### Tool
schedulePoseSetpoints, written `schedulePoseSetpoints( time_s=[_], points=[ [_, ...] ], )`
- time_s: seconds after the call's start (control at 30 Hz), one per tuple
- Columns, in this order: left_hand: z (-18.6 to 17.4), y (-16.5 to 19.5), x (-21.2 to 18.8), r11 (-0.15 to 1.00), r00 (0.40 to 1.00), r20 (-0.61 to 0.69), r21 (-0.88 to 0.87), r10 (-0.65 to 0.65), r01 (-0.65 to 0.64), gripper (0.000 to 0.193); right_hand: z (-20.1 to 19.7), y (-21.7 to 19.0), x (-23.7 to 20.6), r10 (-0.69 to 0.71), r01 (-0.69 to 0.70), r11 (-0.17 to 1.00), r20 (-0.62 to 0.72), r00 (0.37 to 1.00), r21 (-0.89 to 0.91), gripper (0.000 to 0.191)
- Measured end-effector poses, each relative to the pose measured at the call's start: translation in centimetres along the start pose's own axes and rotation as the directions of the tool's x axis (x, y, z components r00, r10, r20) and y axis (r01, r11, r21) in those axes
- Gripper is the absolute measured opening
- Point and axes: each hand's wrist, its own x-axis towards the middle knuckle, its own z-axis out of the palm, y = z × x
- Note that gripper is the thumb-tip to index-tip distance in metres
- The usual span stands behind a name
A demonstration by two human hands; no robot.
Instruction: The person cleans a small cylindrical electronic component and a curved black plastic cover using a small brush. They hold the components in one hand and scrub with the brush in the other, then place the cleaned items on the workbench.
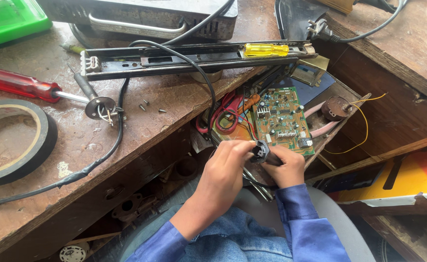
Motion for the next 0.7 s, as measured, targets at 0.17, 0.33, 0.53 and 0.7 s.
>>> schedulePoseSetpoints(
  time_s=[0.17, 0.33, 0.53, 0.7],
  points=[
    [0.6, 0.0, -0.1, 0.996, 0.998, 0.046, 0.075, 0.043, -0.046, 0.059, -0.1, 0.4, 0.0, 0.022, -0.022, 1.000, 0.024, 0.999, -0.001, 0.038],
    [1.5, -0.4, -0.2, 0.952, 0.962, 0.044, -0.138, -0.271, 0.275, 0.062, -0.1, 0.1, 0.2, 0.046, -0.046, 0.999, 0.085, 0.995, -0.007, 0.037],
    [1.7, 0.1, -0.1, 0.991, 0.974, -0.226, 0.122, -0.032, 0.061, 0.066, -0.1, 0.3, 0.4, 0.093, -0.092, 0.996, 0.075, 0.993, -0.017, 0.042],
    [0.5, -0.4, 0.6, 0.980, 0.948, -0.271, 0.063, -0.167, 0.191, 0.053, 0.1, 0.7, 0.3, 0.021, -0.020, 0.999, 0.021, 1.000, -0.031, 0.044]
  ],
)
